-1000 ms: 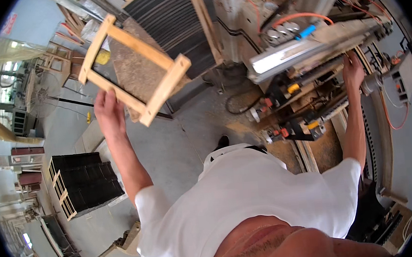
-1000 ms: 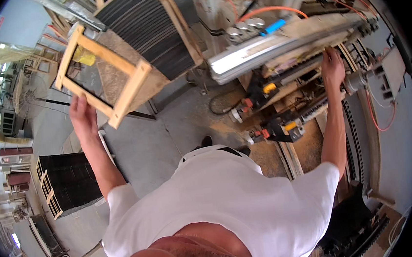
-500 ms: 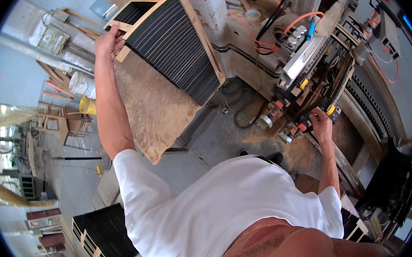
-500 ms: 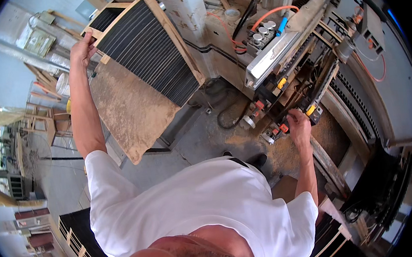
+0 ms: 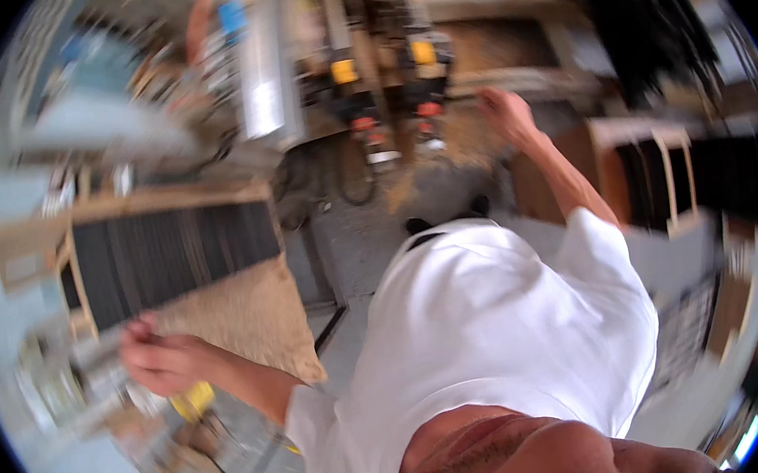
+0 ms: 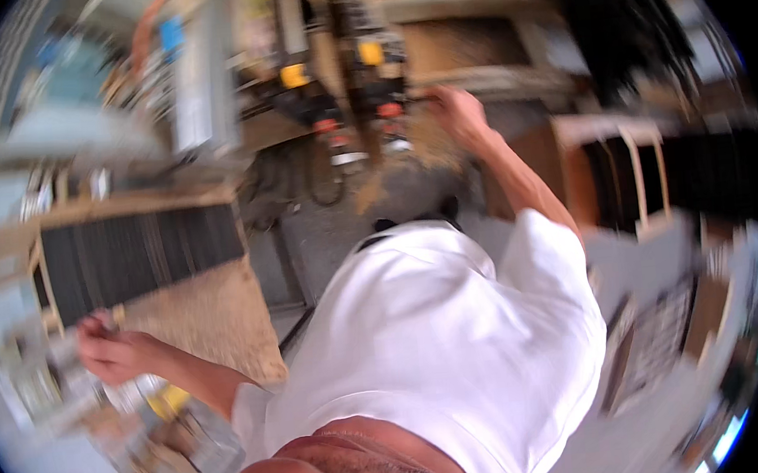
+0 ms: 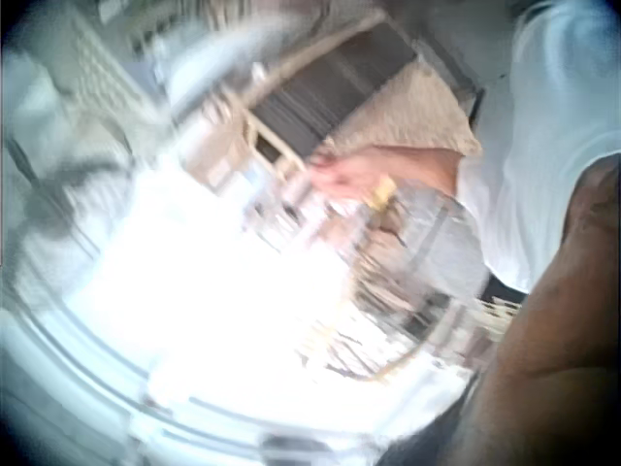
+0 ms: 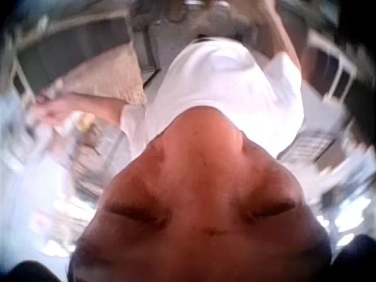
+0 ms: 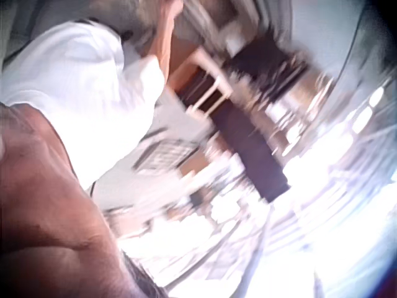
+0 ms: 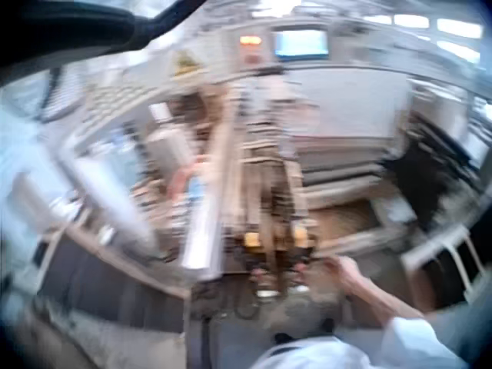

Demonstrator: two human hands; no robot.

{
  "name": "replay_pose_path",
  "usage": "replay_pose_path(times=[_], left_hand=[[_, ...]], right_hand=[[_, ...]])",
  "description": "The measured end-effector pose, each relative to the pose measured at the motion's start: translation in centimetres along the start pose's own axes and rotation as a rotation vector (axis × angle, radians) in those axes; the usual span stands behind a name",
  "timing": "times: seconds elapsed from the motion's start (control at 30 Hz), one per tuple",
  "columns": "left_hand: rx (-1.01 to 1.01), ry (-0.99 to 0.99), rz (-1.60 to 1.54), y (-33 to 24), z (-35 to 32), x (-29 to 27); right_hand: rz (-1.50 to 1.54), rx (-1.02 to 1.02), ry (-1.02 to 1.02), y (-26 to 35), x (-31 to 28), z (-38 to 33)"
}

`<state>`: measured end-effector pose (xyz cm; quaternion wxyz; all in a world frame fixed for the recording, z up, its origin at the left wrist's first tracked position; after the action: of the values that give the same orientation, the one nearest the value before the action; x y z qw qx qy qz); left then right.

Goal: The person repeatedly places small wooden frames onto a conveyor belt feeding a large industrial machine. The person picks up each frame, positions it on the belt, and allows the machine to process it before retrieving the next frame. The task is performed continuously throughout the clip.

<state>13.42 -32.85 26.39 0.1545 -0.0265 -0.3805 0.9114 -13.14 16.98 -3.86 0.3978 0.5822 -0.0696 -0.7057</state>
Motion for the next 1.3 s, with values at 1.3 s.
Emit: replay_pose_path(times=[1.3], left_hand=[[-1.476,0.827,-0.462,17.8,-28.5,54.5]], right_hand=[[-0.005,0.176,-0.575,-6.6,-29.4,-9.5]])
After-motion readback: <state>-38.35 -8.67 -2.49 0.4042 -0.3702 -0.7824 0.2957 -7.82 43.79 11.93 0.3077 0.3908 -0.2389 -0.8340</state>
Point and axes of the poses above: each hand's wrist, its own z-axis towards the middle knuckle, its own x-axis out of the palm, y = z × x, the point moved 5 cm from there along z, towards the middle knuckle, and after that the axes turned 14 degrees about -x, right-handed, at the moved point
